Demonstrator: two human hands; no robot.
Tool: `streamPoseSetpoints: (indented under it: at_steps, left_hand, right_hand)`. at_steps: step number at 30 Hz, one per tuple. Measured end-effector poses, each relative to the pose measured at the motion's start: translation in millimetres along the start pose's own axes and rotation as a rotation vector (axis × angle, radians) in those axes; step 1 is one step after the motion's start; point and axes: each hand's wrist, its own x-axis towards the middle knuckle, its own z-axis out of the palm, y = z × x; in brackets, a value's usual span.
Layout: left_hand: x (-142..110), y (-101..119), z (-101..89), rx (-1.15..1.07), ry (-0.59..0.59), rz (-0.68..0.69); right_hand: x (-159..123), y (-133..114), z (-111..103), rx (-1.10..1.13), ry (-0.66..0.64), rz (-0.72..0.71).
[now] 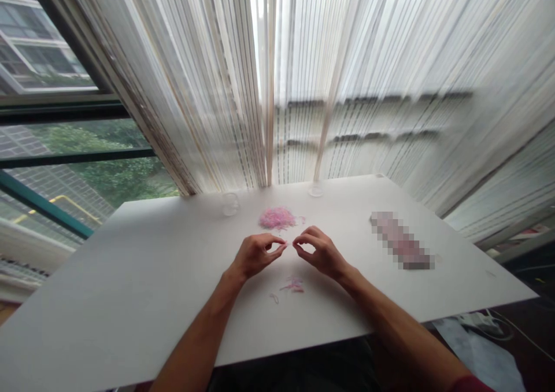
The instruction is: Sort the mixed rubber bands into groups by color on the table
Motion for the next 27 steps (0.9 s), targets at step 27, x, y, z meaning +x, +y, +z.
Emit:
streamPoseSetpoints:
  at_steps: [27]
  left_hand:
    - [-5.5, -39.8, -47.4, -0.08, -0.293, -0.381]
  right_hand:
    - [2.5, 8.3, -17.8, -0.044, -0.01, 0.14]
